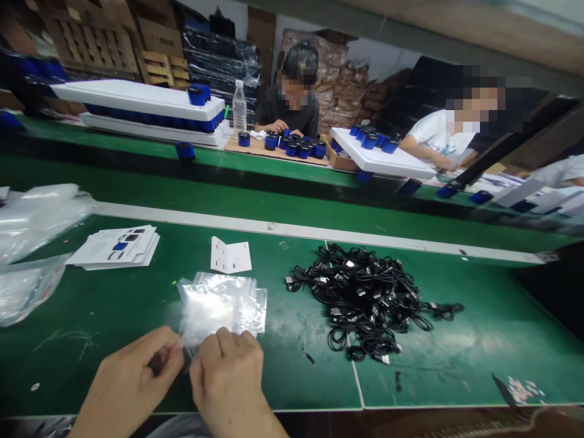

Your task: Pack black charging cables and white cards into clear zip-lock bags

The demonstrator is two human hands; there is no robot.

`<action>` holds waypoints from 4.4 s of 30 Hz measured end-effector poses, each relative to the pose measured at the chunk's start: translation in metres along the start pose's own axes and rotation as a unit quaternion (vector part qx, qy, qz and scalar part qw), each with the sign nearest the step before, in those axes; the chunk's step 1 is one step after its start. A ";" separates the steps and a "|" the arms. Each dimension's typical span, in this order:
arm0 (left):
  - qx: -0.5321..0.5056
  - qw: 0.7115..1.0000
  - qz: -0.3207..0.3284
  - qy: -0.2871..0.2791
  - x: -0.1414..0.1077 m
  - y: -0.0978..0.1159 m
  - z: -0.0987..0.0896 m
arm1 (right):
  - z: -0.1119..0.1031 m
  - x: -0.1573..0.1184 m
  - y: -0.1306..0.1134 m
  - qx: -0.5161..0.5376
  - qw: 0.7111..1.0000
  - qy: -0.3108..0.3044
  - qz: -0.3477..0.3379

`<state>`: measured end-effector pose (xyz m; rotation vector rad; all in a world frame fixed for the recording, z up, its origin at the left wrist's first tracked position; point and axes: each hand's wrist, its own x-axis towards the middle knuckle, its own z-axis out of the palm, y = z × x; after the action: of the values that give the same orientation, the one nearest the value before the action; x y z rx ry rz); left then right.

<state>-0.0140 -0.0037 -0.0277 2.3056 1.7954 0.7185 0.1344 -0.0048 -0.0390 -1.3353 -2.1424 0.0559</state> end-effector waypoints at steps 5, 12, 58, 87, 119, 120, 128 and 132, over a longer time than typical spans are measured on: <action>-0.014 0.999 -0.035 -0.014 0.000 -0.009 -0.008 | 0.002 0.006 0.005 -0.035 0.999 -0.025 0.012; -0.090 0.980 -0.162 -0.076 0.007 -0.016 -0.012 | -0.019 0.042 0.015 0.106 0.987 -0.094 0.079; -0.377 0.869 -0.311 -0.082 0.019 -0.023 -0.002 | 0.006 0.112 0.087 0.277 0.895 -0.235 0.260; -0.380 0.867 -0.297 -0.124 0.016 -0.024 0.006 | 0.014 0.128 0.090 0.289 0.862 -0.264 0.322; -0.380 0.867 -0.323 0.001 0.025 -0.024 -0.001 | -0.030 0.058 0.014 0.245 0.954 -0.140 0.102; -0.363 0.875 -0.320 0.019 0.026 -0.023 -0.002 | -0.026 0.048 0.005 0.237 0.959 -0.136 0.079; -0.217 0.915 -0.312 0.138 0.028 -0.019 -0.011 | 0.019 0.003 -0.037 0.353 0.903 0.057 0.238; -0.203 0.922 -0.300 0.135 0.028 -0.021 -0.014 | 0.024 -0.002 -0.037 0.538 0.747 -0.127 0.369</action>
<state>-0.0333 0.0263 -0.0155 1.3380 2.0575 1.1796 0.0934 -0.0181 -0.0475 -1.2956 -1.1340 1.5949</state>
